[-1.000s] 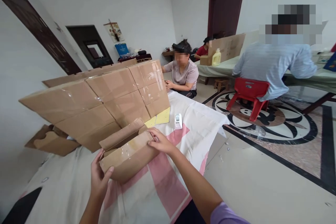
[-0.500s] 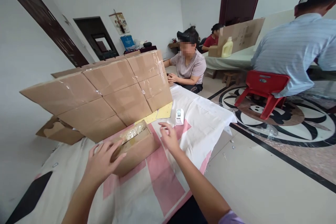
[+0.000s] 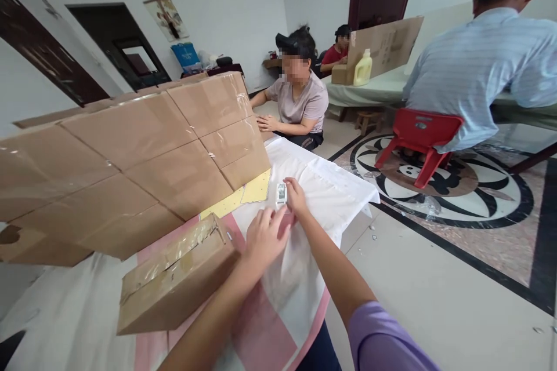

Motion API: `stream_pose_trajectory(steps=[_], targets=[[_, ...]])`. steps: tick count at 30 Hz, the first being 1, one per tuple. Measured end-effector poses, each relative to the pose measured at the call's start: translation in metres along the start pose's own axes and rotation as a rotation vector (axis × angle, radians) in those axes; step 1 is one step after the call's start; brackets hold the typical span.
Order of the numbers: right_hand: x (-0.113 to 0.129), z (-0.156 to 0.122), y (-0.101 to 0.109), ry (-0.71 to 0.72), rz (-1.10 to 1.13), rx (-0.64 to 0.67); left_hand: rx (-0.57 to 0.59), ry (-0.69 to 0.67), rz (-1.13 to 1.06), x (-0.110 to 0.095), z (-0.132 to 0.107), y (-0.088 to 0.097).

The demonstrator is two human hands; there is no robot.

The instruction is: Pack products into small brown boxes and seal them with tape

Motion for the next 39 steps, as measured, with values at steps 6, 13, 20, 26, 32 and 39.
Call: stream_pose_trajectory(steps=[6,13,20,26,32,39], targets=[[-0.006,-0.002,-0.009,0.053,-0.131,0.034,0.052,0.271,-0.146,0.052,0.047,-0.049],[-0.002,-0.001,-0.006,0.042,-0.168,0.033,-0.026,0.658,-0.766,0.087,0.042,-0.062],[-0.005,-0.001,-0.006,0.058,-0.187,0.025,0.08,0.869,-1.128,0.112,0.058,-0.086],[-0.009,0.0,-0.009,0.069,-0.188,0.03,0.057,0.896,-1.233,0.11,0.065,-0.086],[-0.007,0.0,-0.008,0.062,-0.2,0.026,-0.055,0.86,-1.32,0.098,0.067,-0.079],[-0.005,0.0,-0.007,0.059,-0.214,0.025,-0.014,0.85,-1.309,0.088,0.042,-0.078]])
Point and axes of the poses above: each hand's wrist, its own z-axis towards the middle knuckle, its own y-axis out of the back of the hand, x = y × z, the point moved 7 cm from there along z, towards the middle knuckle, and after that the axes turned 10 degrees about -z, right-handed, at the moved point
